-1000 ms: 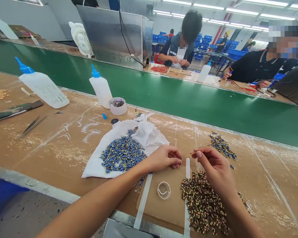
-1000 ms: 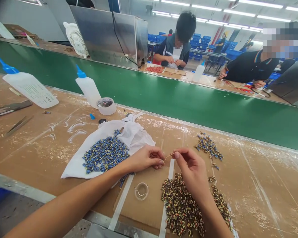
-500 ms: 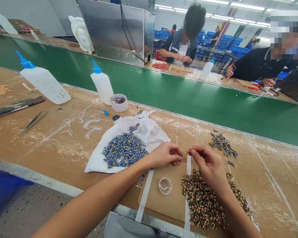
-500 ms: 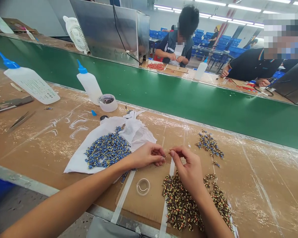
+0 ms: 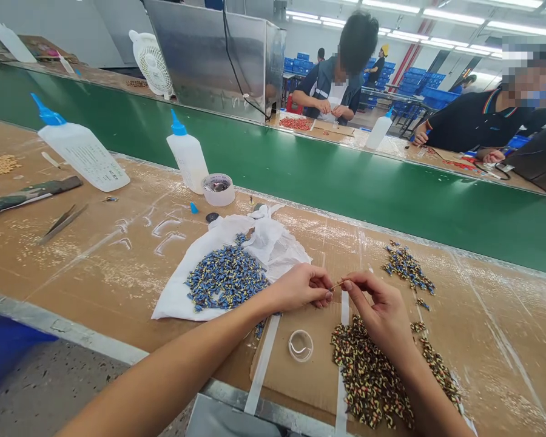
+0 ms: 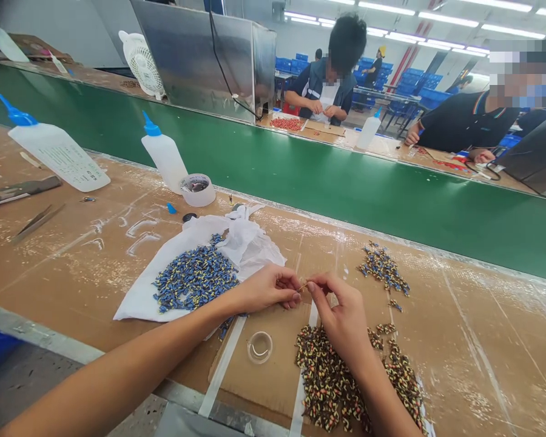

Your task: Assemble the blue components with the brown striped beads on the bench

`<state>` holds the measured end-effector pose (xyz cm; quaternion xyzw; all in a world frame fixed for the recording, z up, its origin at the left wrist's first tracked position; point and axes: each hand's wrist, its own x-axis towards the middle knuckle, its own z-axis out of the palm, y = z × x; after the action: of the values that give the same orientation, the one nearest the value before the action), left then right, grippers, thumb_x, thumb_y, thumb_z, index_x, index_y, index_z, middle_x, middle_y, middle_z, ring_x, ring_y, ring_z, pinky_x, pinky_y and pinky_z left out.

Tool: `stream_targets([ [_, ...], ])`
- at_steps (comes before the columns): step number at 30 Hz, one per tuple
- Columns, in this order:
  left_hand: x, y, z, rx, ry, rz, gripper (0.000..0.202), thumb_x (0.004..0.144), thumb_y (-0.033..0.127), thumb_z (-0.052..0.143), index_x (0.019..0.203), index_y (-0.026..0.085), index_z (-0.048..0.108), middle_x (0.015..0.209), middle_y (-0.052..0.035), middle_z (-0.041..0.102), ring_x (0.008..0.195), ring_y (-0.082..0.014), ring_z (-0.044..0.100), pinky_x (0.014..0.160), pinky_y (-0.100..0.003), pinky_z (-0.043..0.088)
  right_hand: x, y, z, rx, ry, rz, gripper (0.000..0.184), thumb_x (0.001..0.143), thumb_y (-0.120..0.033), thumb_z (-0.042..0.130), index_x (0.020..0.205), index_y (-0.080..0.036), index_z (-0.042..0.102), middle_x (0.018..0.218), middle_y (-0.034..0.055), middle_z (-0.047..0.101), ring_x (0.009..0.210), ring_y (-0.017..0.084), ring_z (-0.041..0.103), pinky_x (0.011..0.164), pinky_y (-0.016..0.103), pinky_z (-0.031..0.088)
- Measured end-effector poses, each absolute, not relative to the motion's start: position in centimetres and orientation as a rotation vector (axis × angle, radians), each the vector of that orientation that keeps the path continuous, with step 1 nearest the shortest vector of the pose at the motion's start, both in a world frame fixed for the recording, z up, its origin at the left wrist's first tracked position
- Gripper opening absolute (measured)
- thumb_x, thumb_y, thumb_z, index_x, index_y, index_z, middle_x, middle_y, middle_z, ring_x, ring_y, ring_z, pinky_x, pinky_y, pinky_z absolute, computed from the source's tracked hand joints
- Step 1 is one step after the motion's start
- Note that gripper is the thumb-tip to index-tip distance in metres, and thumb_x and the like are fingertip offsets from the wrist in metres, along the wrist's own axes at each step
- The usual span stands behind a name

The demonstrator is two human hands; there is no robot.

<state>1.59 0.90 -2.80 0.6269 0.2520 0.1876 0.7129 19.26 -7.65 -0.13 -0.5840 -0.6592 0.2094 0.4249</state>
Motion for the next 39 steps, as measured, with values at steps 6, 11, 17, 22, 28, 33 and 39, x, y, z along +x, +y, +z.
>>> stream_targets([
  [6,1.5,1.0,-2.7,1.373,0.564,0.415,0.011,0.076,0.024,0.067,0.08,0.014,0.062,0.069,0.0002,0.063,0.062,-0.0114,0.059,0.064,-0.028,0.049,19.0,-7.6,0.0,-1.433,-1.654,0.553,0.014,0.092,-0.029,0.054,0.088,-0.02,0.064,0.082,0.0022,0.068,0.075,0.017,0.062,0.069,0.026,0.045],
  [11,1.4,0.9,-1.9,1.404,0.603,0.406,0.011,0.076,0.024,0.065,0.08,0.014,0.062,0.068,-0.0003,0.063,0.061,-0.012,0.058,0.063,-0.027,0.048,18.7,-7.4,0.2,-1.422,-1.679,0.523,0.014,0.092,-0.027,0.053,0.086,-0.02,0.063,0.081,0.0019,0.067,0.074,0.017,0.061,0.069,0.026,0.043],
  [17,1.2,1.1,-1.4,1.479,0.628,0.405,0.013,0.078,0.027,0.062,0.079,0.015,0.062,0.068,0.0008,0.061,0.063,-0.0126,0.057,0.062,-0.025,0.045,18.1,-7.1,0.3,-1.401,-1.674,0.489,0.015,0.093,-0.023,0.052,0.085,-0.019,0.064,0.077,0.0011,0.065,0.072,0.015,0.059,0.067,0.024,0.041],
  [22,1.1,1.8,-1.7,1.51,0.585,0.398,0.012,0.08,0.026,0.061,0.083,0.014,0.063,0.07,0.0013,0.059,0.065,-0.0122,0.055,0.062,-0.023,0.043,17.9,-6.4,0.0,-1.383,-1.658,0.451,0.014,0.092,-0.019,0.052,0.083,-0.019,0.063,0.074,-0.0008,0.064,0.069,0.013,0.056,0.065,0.022,0.039],
  [28,1.1,1.7,-1.6,1.495,0.594,0.407,0.012,0.079,0.026,0.062,0.081,0.014,0.061,0.07,0.0013,0.058,0.064,-0.0124,0.055,0.061,-0.023,0.042,18.0,-6.5,-0.3,-1.359,-1.679,0.44,0.014,0.091,-0.019,0.052,0.081,-0.019,0.061,0.074,-0.0008,0.064,0.069,0.013,0.056,0.065,0.021,0.038],
  [33,1.0,1.6,-1.4,1.478,0.615,0.397,0.013,0.078,0.027,0.063,0.08,0.014,0.061,0.069,0.0019,0.057,0.064,-0.0124,0.054,0.062,-0.024,0.043,17.9,-6.5,-0.4,-1.353,-1.67,0.432,0.015,0.093,-0.021,0.051,0.081,-0.02,0.061,0.075,-0.0005,0.064,0.07,0.013,0.056,0.065,0.021,0.038],
  [39,0.9,1.4,-1.3,1.487,0.621,0.4,0.012,0.077,0.025,0.064,0.078,0.014,0.06,0.068,0.0023,0.056,0.063,-0.012,0.054,0.061,-0.023,0.041,17.8,-6.5,-0.5,-1.368,-1.648,0.449,0.015,0.093,-0.023,0.051,0.082,-0.019,0.061,0.075,-0.0004,0.063,0.07,0.013,0.056,0.065,0.021,0.037],
])
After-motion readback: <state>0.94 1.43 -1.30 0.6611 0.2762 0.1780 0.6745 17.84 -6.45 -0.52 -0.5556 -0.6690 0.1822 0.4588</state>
